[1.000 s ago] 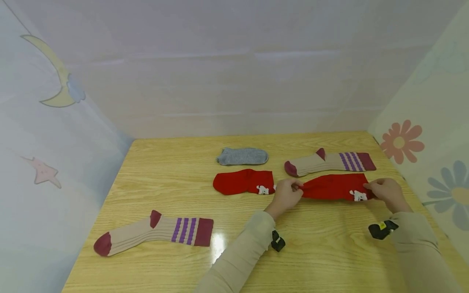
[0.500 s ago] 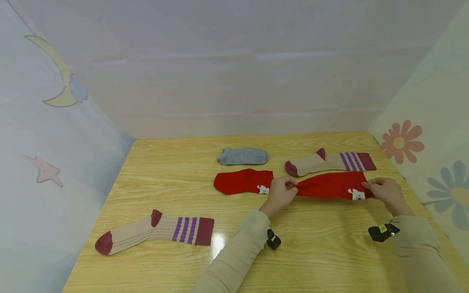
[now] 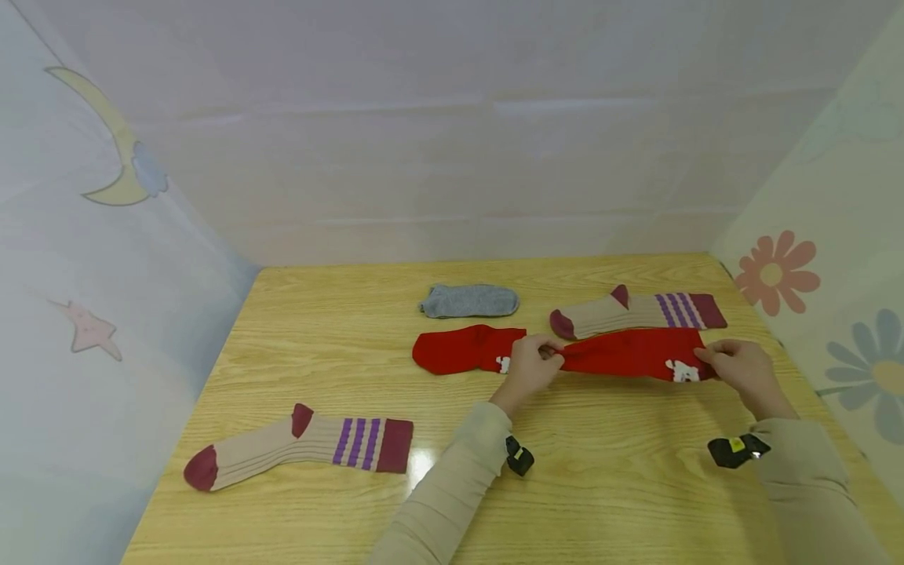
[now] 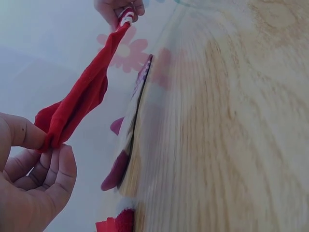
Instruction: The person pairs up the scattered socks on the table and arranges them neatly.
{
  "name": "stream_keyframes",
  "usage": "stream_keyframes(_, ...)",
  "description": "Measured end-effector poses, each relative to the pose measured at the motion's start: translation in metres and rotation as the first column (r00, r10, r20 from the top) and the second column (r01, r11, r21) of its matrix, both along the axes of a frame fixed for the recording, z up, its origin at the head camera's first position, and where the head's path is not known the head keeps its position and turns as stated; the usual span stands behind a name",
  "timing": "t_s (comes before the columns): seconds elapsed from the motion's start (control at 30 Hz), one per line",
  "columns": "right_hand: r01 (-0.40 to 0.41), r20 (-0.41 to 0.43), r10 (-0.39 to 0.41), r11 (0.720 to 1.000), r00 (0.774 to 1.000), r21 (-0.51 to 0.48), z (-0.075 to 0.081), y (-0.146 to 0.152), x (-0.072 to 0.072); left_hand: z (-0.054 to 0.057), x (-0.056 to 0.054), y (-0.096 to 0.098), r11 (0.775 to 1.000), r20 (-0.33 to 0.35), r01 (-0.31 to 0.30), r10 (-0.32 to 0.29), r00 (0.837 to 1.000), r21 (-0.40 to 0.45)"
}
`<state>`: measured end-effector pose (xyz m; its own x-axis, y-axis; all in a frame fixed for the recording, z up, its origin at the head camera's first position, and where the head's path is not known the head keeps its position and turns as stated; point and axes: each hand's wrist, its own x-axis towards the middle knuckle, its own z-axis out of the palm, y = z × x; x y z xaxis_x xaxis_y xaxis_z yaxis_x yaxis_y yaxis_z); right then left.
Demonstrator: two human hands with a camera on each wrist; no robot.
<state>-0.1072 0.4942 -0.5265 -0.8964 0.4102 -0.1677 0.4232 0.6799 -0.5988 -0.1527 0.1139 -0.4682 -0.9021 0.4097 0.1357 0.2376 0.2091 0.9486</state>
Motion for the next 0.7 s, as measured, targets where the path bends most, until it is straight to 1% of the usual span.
stream_keyframes(0.03, -0.014, -0.012, 0.014, 1.0, 1.0, -0.024, 0.002, -0.001, 0.0, 0.0, 0.0, -0.001, 1.0, -0.001, -0.002, 0.002, 1.0, 0.006)
stream_keyframes(0.13, 0.011, -0.031, -0.012, 1.0, 0.999, -0.029, 0.006, -0.008, 0.001, 0.001, -0.002, -0.005, 1.0, 0.005, -0.013, 0.013, 1.0, 0.005)
stream_keyframes(0.23, -0.003, -0.046, 0.001, 0.998, 0.999, -0.055, 0.015, -0.016, 0.002, 0.0, -0.003, -0.007, 1.0, 0.015, -0.025, 0.025, 1.0, -0.006)
stream_keyframes(0.27, 0.022, -0.047, -0.024, 0.999, 0.999, -0.046, 0.016, -0.019, 0.002, 0.0, -0.004, -0.008, 1.0, 0.016, -0.028, 0.028, 0.999, -0.012)
stream_keyframes(0.3, -0.002, -0.054, -0.002, 0.998, 0.999, -0.06, 0.02, -0.022, 0.003, -0.001, -0.004, -0.009, 0.999, 0.016, -0.029, 0.03, 0.999, -0.013)
stream_keyframes(0.33, 0.007, -0.058, -0.01, 0.998, 0.998, -0.065, 0.024, -0.026, 0.004, -0.002, -0.005, -0.009, 0.999, 0.012, -0.031, 0.031, 0.999, -0.014)
stream_keyframes(0.37, -0.011, -0.061, 0.006, 0.997, 0.998, -0.079, 0.027, -0.028, 0.004, -0.002, -0.005, -0.01, 0.999, 0.008, -0.034, 0.034, 0.999, -0.014)
stream_keyframes(0.43, -0.004, -0.063, -0.001, 0.997, 0.998, -0.081, 0.031, -0.034, 0.004, -0.003, -0.006, -0.013, 0.999, -0.007, -0.04, 0.04, 0.999, -0.012)
stream_keyframes(0.47, 0.013, -0.065, -0.019, 0.996, 0.998, -0.09, 0.033, -0.037, 0.004, -0.003, -0.006, -0.014, 0.999, -0.017, -0.043, 0.043, 0.999, -0.011)
stream_keyframes(0.5, -0.015, -0.074, 0.008, 0.995, 0.997, -0.095, 0.035, -0.038, 0.005, -0.004, -0.006, -0.015, 0.999, -0.027, -0.046, 0.046, 0.999, -0.008)
stream_keyframes(0.53, 0.006, -0.073, -0.012, 0.997, 0.997, -0.08, 0.035, -0.041, 0.004, -0.004, -0.007, -0.017, 0.999, -0.036, -0.049, 0.049, 0.998, -0.004)
stream_keyframes(0.57, -0.015, -0.083, 0.007, 0.995, 0.997, -0.097, 0.036, -0.041, 0.004, -0.004, -0.007, -0.018, 0.999, -0.042, -0.052, 0.052, 0.998, 0.0)
stream_keyframes(0.6, 0.0, -0.086, -0.008, 0.996, 0.996, -0.084, 0.036, -0.044, 0.003, -0.004, -0.007, -0.019, 0.999, -0.047, -0.054, 0.055, 0.997, 0.005)
stream_keyframes(0.7, -0.03, -0.103, 0.023, 0.997, 0.994, -0.072, 0.032, -0.045, 0.001, -0.004, -0.008, -0.023, 0.998, -0.042, -0.064, 0.065, 0.997, 0.02)
